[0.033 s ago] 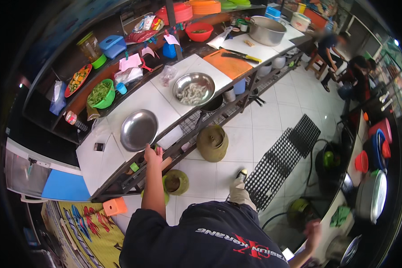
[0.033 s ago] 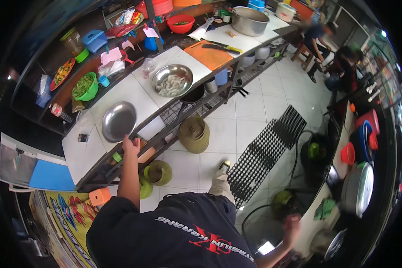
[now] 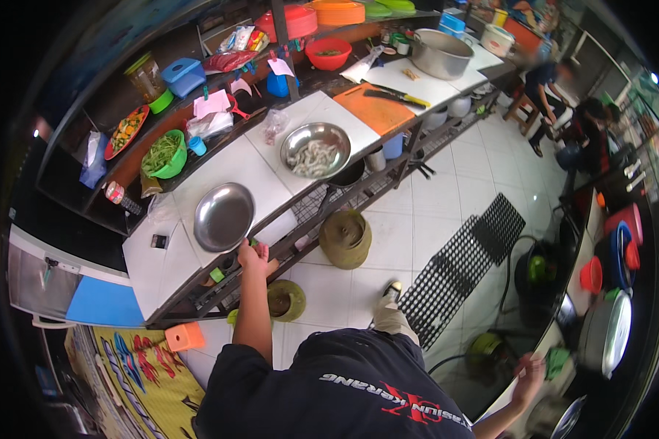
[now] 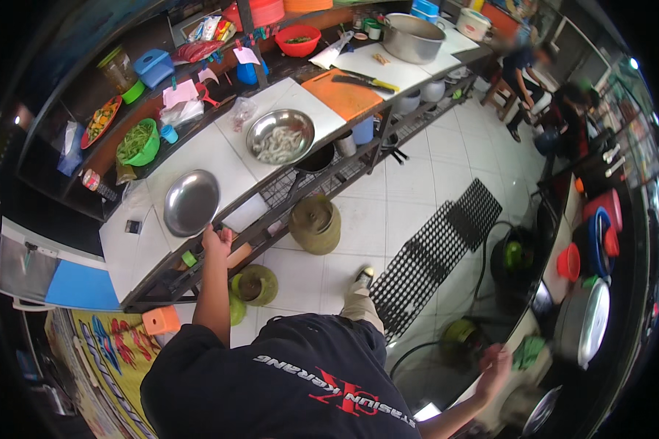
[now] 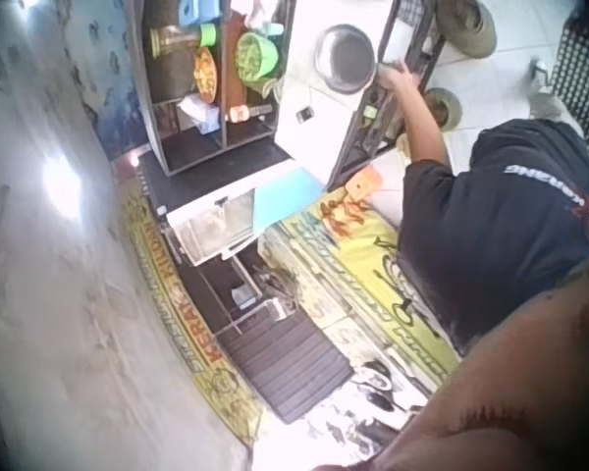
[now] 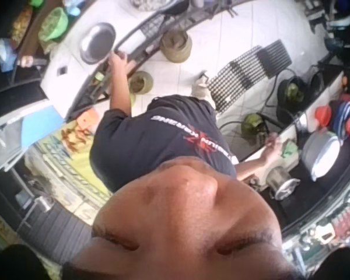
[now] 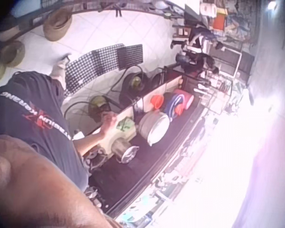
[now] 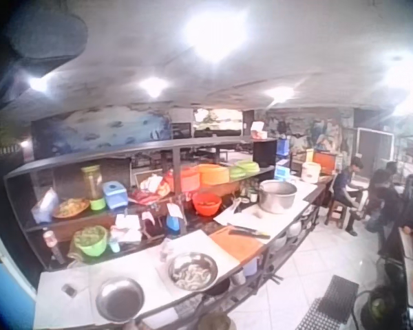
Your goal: The person stands at a counter and repeatedly picks small seafood items from a metal bowl, peels or cleans them by hand, and places the cleaned pieces into a second metal bowl. The person then moves to a stove, pours liquid from a ladle into a pot, and returns to the counter to open a seasoning packet and add its contents to the bowl.
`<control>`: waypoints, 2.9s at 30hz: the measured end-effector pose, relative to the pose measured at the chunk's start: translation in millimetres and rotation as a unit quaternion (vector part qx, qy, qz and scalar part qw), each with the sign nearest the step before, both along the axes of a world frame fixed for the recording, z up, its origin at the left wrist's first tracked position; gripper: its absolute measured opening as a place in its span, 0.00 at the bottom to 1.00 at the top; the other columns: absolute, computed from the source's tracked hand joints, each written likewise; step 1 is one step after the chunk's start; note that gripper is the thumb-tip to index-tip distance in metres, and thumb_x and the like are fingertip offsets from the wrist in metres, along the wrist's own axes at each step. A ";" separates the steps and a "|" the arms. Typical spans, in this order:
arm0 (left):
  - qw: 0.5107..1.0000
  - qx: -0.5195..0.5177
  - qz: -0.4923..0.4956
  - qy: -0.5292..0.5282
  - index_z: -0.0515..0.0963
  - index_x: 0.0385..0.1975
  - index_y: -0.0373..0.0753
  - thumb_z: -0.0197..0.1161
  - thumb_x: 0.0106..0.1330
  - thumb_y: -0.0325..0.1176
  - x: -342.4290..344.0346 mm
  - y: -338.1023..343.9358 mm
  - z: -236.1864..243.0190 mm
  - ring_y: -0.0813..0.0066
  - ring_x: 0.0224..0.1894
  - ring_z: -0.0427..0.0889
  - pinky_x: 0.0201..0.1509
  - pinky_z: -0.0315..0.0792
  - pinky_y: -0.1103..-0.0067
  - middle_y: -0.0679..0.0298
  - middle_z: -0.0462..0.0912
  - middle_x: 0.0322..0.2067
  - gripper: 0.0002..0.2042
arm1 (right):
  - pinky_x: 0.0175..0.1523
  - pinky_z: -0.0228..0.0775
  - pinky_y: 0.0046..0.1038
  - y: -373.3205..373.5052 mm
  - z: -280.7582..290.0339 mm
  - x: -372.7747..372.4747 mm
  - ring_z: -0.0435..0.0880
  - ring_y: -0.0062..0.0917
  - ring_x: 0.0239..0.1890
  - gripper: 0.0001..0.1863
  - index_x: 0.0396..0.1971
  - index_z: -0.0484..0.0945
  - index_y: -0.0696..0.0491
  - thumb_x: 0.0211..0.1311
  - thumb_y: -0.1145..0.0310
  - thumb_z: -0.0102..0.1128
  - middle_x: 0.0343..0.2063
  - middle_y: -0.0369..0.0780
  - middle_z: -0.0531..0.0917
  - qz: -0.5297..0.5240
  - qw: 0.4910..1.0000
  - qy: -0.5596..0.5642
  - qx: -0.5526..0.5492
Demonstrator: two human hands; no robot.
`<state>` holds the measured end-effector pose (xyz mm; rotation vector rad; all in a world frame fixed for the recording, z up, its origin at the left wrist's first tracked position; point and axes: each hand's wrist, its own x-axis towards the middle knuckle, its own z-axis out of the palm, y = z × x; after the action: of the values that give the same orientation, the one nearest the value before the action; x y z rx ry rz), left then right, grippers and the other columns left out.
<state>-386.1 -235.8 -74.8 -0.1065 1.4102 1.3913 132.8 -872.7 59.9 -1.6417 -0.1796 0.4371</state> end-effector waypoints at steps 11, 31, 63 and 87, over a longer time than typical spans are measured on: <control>0.954 0.082 -0.290 0.000 0.68 0.56 0.34 0.59 0.74 0.38 249.4 115.4 -8.7 0.59 0.44 0.84 0.48 0.85 0.62 0.51 0.77 0.50 0.18 | 0.38 0.76 0.29 458.5 -22.2 338.1 0.82 0.22 0.30 0.22 0.59 0.75 0.57 0.70 0.63 0.62 0.29 0.41 0.85 0.144 0.977 -0.123 -0.100; 0.898 -0.022 -0.172 0.403 0.71 0.59 0.34 0.59 0.68 0.27 360.2 250.6 60.6 0.55 0.40 0.88 0.33 0.90 0.65 0.49 0.82 0.48 0.19 | 0.50 0.78 0.40 798.5 -113.5 383.1 0.85 0.46 0.45 0.18 0.47 0.81 0.58 0.61 0.64 0.64 0.43 0.50 0.86 0.415 0.770 -0.391 -0.285; 0.853 0.180 -0.292 0.394 0.65 0.67 0.36 0.68 0.69 0.32 614.7 328.2 113.6 0.67 0.56 0.80 0.58 0.76 0.72 0.54 0.80 0.54 0.29 | 0.42 0.75 0.26 1101.7 -7.6 374.2 0.84 0.24 0.34 0.28 0.55 0.72 0.59 0.56 0.74 0.73 0.31 0.41 0.85 0.685 0.718 -0.120 0.016; 0.791 0.350 -0.437 0.246 0.76 0.32 0.37 0.67 0.70 0.29 644.2 357.0 232.4 0.90 0.28 0.69 0.31 0.64 0.85 0.74 0.76 0.26 0.07 | 0.33 0.67 0.17 1000.6 116.2 346.8 0.73 0.09 0.28 0.06 0.37 0.80 0.59 0.73 0.72 0.60 0.26 0.30 0.80 0.629 0.772 -0.004 0.095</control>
<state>258.2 121.2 157.6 1.3220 0.9904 1.0479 479.6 127.9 176.2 -1.1041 -1.3275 1.3611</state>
